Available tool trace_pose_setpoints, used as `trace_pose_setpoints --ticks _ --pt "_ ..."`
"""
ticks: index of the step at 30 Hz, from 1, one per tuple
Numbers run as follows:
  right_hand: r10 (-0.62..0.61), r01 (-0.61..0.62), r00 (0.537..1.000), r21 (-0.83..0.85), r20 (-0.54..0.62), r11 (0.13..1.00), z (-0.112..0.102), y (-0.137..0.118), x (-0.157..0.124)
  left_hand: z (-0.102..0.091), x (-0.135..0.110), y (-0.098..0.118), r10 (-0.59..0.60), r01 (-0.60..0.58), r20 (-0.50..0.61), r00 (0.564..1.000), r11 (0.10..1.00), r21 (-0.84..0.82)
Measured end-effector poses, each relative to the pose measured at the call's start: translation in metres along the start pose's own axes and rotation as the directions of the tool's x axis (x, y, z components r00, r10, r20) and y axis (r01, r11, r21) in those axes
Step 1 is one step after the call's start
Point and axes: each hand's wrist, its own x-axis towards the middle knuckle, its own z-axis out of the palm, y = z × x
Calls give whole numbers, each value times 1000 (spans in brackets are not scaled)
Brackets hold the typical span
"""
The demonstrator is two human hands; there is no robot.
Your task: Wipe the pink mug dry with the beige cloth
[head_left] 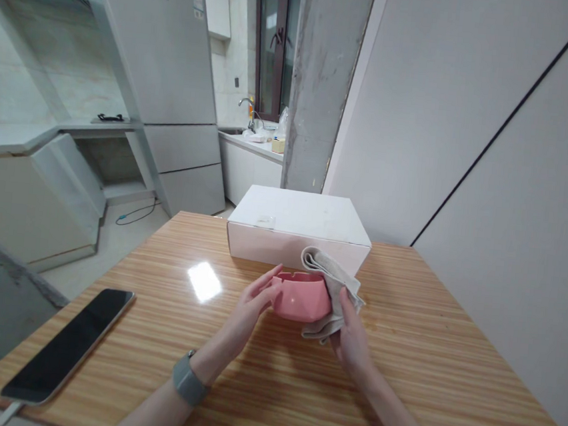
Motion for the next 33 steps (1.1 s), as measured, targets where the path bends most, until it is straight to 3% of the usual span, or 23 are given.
trace_pose_setpoints --ticks 3,7,13,19,23,26,29,33 --pt "39 -39 999 24 -8 999 8 -8 0 3 -4 4 32 -32 2 999 999 15" --pt "80 -84 992 39 96 996 15 -12 -4 5 -6 3 19 -19 -2 1000 1000 -8" --pt "80 -84 992 31 100 996 11 -12 -4 4 -5 -1 -30 30 26 999 999 13" --pt "59 -57 997 38 -59 998 8 -11 -5 2 -3 4 -60 63 -97 993 998 26" --pt "36 -29 992 65 -123 997 5 -7 -5 -1 -1 3 -85 80 -114 990 996 -47" --pt "-31 30 989 -6 -143 1000 2 -4 -6 -1 -1 2 -201 191 -46 979 968 -165" --pt "-112 94 985 -139 -133 986 1 -4 -8 1 -4 4 -327 349 127 937 904 -248" --pt "-106 91 991 -166 -87 982 4 -9 -11 1 -9 5 -345 433 336 877 869 -239"
